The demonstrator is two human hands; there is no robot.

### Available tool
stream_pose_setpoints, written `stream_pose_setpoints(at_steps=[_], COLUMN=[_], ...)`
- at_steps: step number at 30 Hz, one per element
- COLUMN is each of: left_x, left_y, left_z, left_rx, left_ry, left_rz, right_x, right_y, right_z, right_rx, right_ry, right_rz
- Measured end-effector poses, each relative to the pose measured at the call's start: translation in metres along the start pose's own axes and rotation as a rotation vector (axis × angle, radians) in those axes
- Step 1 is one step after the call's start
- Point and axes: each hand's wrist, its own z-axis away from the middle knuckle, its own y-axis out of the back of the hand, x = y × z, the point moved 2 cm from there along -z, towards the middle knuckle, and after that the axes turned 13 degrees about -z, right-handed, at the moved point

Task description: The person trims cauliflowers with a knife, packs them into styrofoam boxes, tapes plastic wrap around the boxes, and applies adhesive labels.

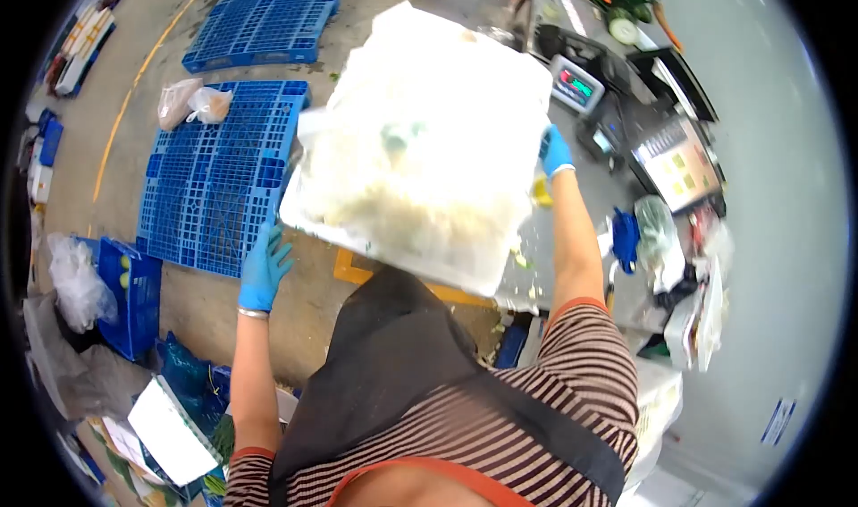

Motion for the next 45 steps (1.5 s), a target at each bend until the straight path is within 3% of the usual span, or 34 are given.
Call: stream_pose_setpoints(at_steps=[1, 3, 4, 5, 7, 10, 12, 14, 16, 18, 23, 30, 33, 36, 39, 42, 43, 45], left_x=[0.025, 0.078, 0.103, 0.110, 0.120, 0.113, 0.088, 0.079, 0.077, 0.075, 0.076, 0.049, -0.013, -0.005, 0.020, -0.018, -0.026, -0.034], left_y=[-0.015, -0.044, -0.058, -0.059, -0.052, -0.030, -0.044, -0.052, -0.059, -0.063, -0.069, -0.032, -0.003, 0.033, 0.081, 0.144, 0.161, 0.208], left_z=[-0.013, -0.023, -0.025, -0.037, -0.061, -0.085, -0.102, -0.114, -0.121, -0.128, -0.117, -0.099, -0.117, -0.088, -0.048, -0.046, -0.045, -0.031], left_rx=[-0.066, -0.248, -0.150, -0.406, -0.574, -0.776, -0.919, -0.949, -0.843, -0.777, -0.597, -0.547, -0.651, -0.685, -0.500, -0.565, -0.658, -0.643], left_ry=[0.120, -0.657, -1.115, -0.880, -0.867, -0.469, -0.240, 0.074, 0.487, 0.552, 0.580, 0.122, 0.362, 0.547, 0.575, 0.447, 0.214, 0.136], left_rz=[0.114, -0.745, -1.122, -1.020, -0.952, -0.987, -0.621, -0.217, 0.209, 0.225, 0.231, 0.159, 0.494, 0.704, 0.569, 0.616, 0.561, 0.485], right_x=[-0.001, -0.025, -0.035, -0.040, -0.040, -0.032, -0.029, -0.026, -0.028, -0.030, -0.040, -0.063, -0.069, -0.062, -0.053, -0.035, -0.023, 0.007], right_y=[0.056, 0.027, 0.018, 0.012, 0.005, 0.010, 0.016, 0.016, 0.013, 0.004, -0.039, -0.121, -0.181, -0.253, -0.332, -0.426, -0.459, -0.528], right_z=[-0.106, -0.143, -0.161, -0.180, -0.215, -0.233, -0.238, -0.239, -0.234, -0.230, -0.205, -0.155, -0.122, -0.089, -0.035, 0.038, 0.064, 0.111], right_rx=[-0.296, -0.187, -0.158, -0.128, -0.050, 0.070, 0.120, 0.138, 0.145, 0.145, 0.119, 0.043, -0.015, -0.097, -0.185, -0.270, -0.300, -0.368], right_ry=[-0.180, -0.079, -0.065, -0.060, -0.047, -0.025, -0.012, 0.006, 0.030, 0.051, 0.136, 0.293, 0.379, 0.479, 0.577, 0.679, 0.704, 0.745], right_rz=[-0.122, -0.066, -0.028, 0.011, 0.095, 0.224, 0.294, 0.353, 0.412, 0.482, 0.627, 0.828, 0.908, 0.964, 1.011, 1.043, 1.072, 1.113])
